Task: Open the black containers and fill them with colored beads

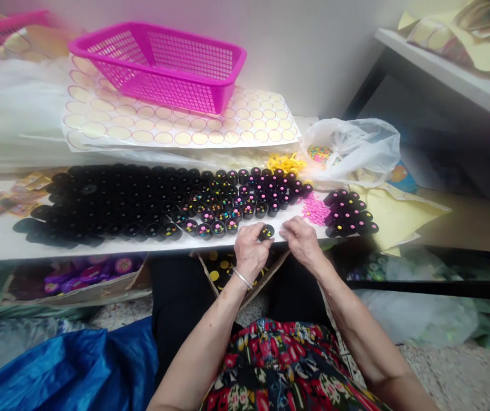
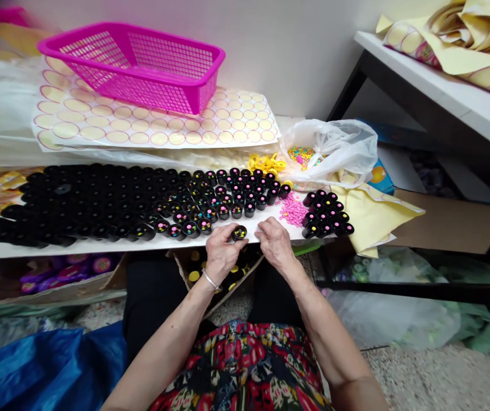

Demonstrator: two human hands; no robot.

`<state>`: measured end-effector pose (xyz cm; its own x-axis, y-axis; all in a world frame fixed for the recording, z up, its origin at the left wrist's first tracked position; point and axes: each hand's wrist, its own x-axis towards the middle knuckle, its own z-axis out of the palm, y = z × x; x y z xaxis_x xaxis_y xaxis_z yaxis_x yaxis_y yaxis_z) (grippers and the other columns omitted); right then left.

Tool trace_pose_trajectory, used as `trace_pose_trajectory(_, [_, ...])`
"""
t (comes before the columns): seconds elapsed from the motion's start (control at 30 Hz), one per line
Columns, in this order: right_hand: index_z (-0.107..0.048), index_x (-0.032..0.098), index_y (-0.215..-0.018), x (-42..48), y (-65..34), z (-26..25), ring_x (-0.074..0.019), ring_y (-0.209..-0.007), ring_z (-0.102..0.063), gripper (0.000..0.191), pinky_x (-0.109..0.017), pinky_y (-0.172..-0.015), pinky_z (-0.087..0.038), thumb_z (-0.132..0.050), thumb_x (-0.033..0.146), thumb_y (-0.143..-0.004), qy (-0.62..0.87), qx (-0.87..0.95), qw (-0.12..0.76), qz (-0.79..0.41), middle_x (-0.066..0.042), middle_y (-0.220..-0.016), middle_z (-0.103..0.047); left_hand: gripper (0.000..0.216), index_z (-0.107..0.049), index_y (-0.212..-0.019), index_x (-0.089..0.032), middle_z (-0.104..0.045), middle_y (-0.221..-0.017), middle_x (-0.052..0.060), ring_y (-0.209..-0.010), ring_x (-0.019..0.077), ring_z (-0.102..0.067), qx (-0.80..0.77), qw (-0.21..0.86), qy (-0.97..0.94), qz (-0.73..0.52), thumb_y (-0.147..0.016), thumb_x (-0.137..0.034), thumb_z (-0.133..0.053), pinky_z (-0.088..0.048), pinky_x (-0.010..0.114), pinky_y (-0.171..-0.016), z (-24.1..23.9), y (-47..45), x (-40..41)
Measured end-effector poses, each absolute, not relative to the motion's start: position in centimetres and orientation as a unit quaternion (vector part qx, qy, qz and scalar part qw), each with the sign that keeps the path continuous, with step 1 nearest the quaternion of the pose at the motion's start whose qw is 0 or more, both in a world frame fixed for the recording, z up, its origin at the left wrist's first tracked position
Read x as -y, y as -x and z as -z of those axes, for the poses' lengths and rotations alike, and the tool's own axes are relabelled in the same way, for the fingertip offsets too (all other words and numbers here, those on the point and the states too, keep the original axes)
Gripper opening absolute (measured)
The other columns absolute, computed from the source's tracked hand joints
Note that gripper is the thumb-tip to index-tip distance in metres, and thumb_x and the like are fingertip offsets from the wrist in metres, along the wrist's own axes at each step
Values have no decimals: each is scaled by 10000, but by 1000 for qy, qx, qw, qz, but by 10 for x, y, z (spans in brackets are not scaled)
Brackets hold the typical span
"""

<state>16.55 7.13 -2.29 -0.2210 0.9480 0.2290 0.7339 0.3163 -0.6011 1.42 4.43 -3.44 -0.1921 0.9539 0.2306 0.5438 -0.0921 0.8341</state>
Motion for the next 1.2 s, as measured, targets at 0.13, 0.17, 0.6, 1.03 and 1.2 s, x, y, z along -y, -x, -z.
trace_pose_trajectory(0.13, [-628,197,-738,-69,-158,18,-132,-692,-480,207,-243,-615,-337,-452,222,-845,563,786,226,-121,-16,-753,-507,301,-659,-906,-230,-610,-785,-2,-790,167,-518,-635,235,-591,-439,-614,-190,-721,-427,269,-690,34,-14,-44])
trace_pose_trajectory(0.17, [-629,195,-732,-69,-157,17,-129,-685,-477,220,-242,-608,-332,-444,218,-849,562,789,220,-113,-16,-751,-505,301,-659,-909,-230,-611,-786,-1,-790,167,-518,-634,236,-591,-439,-617,-190,-719,-427,270,-690,34,-14,-44])
trace_pose_trajectory(0.6, [-610,180,-833,-77,-167,29,-144,-675,-507,199,-251,-631,-404,-412,157,-836,534,755,346,-159,-28,-730,-503,304,-664,-903,-220,-619,-794,-5,-772,155,-508,-634,238,-591,-437,-609,-171,-723,-421,258,-673,33,-14,-44])
trace_pose_trajectory(1.03, [-605,192,-736,-67,-171,27,-147,-730,-511,180,-260,-656,-403,-456,194,-837,519,774,322,-165,-35,-790,-513,310,-661,-914,-223,-633,-825,-2,-790,160,-513,-633,235,-594,-438,-614,-167,-715,-429,265,-694,32,-14,-44])
trace_pose_trajectory(1.2, [-574,185,-743,-69,-167,20,-166,-784,-494,184,-269,-679,-363,-420,168,-843,556,790,236,-101,-43,-794,-530,304,-664,-901,-222,-626,-799,-3,-785,159,-514,-632,236,-593,-440,-607,-162,-718,-426,262,-682,31,-14,-44])
